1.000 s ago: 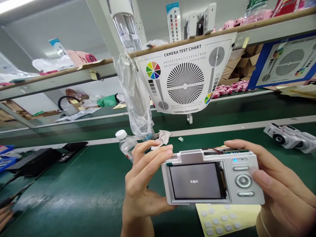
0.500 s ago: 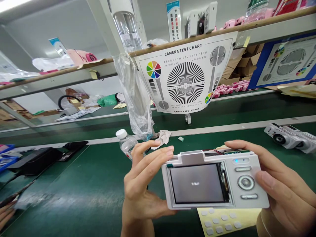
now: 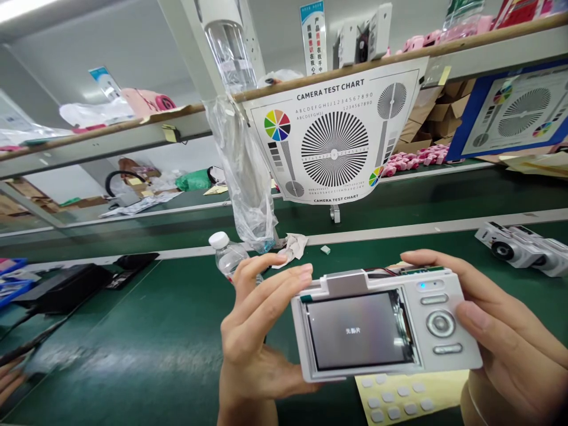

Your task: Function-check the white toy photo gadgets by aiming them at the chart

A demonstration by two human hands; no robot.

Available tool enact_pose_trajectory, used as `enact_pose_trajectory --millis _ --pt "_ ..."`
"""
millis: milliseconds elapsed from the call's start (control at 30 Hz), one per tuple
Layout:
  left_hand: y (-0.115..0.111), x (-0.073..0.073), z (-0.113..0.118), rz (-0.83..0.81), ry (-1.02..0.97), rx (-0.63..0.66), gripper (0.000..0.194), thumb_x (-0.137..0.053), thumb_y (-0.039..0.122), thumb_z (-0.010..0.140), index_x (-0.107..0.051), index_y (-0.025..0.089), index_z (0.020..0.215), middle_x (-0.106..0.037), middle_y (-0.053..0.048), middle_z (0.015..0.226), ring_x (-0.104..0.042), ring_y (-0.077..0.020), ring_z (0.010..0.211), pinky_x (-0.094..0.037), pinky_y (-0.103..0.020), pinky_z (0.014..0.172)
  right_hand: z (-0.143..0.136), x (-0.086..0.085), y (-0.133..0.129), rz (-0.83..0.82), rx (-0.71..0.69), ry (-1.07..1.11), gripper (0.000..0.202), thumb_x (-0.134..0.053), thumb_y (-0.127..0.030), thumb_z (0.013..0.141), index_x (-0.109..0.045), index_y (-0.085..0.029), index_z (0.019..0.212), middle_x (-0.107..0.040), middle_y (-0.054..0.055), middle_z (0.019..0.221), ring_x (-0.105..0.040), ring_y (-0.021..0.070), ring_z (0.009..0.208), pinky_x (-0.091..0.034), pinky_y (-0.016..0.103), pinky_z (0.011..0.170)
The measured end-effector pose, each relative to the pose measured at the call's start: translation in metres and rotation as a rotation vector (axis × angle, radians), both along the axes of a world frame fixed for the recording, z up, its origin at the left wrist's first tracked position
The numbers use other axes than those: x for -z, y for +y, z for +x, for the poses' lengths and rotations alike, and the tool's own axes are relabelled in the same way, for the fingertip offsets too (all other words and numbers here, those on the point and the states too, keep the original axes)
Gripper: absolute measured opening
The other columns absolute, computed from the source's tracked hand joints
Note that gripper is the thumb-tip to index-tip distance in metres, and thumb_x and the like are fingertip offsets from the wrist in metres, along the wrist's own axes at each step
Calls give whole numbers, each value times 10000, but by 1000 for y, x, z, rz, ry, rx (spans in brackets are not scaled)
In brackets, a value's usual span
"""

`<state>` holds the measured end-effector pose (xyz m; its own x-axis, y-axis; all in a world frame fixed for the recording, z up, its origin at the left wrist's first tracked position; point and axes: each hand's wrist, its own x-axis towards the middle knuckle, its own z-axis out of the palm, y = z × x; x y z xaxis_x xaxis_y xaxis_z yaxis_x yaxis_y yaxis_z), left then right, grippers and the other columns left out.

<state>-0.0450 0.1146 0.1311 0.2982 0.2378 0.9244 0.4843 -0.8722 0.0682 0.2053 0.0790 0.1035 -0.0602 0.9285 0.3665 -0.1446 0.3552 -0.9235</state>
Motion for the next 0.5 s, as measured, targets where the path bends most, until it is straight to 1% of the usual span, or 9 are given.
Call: enact_pose_trajectory --millis 33,133,167,233,300,367,400,500 --pt "-1 0 0 6 2 -8 575 -721 515 731 -635 168 1181 -736 -97 1042 -627 -326 994 -451 -507 889 2 -1 2 -5 -19 -13 389 -503 -360 927 -615 -346 1299 -730 76 1096 -757 273 875 -629 256 668" --pt "-2 -1 1 7 -3 -18 570 -730 491 716 -641 155 1168 -734 -102 1022 -628 -335 990 -440 -515 891 1 -7 4 -33 -19 -14 370 -523 -361 925 -626 -364 1280 -741 59 1061 -756 252 869 -613 203 635" --pt "-3 -1 1 2 -5 -18 575 -727 506 720 -642 156 1168 -733 -103 1019 -624 -337 1000 -439 -516 896 -2 -9 4 -50 -42 -2 357 -533 -360 921 -637 -370 1263 -749 53 1035 -756 246 858 -611 196 622" --pt "-4 0 1 -1 -7 -30 612 -717 568 721 -640 162 1173 -730 -103 1014 -615 -341 1022 -439 -516 909 -10 -15 2 -86 -53 77 330 -548 -362 913 -662 -378 1223 -760 34 955 -752 220 769 -603 188 588" --pt "-5 0 1 7 7 -49 659 -711 623 706 -636 169 1178 -728 -101 1006 -615 -344 1023 -447 -516 913 -21 -20 0 -143 4 179 298 -568 -365 894 -699 -365 1162 -753 17 845 -724 187 657 -590 176 550" --pt "-5 1 0 13 17 -76 678 -720 642 686 -634 181 1176 -728 -95 995 -622 -346 1009 -458 -518 910 -31 -24 -2 -170 108 250 269 -598 -374 860 -737 -341 1088 -734 8 756 -683 159 577 -564 145 507" --pt "-5 1 -1 16 18 -85 679 -725 642 678 -633 188 1174 -729 -91 989 -624 -345 1002 -461 -521 908 -36 -25 -2 -173 157 268 257 -606 -374 847 -751 -334 1055 -728 6 734 -668 147 556 -547 125 487" --pt "-4 0 -1 22 15 -91 667 -721 639 680 -636 187 1164 -727 -91 973 -619 -350 1003 -460 -521 901 -44 -26 -3 -143 205 273 235 -620 -345 824 -775 -335 1000 -737 3 731 -647 134 509 -507 103 423"
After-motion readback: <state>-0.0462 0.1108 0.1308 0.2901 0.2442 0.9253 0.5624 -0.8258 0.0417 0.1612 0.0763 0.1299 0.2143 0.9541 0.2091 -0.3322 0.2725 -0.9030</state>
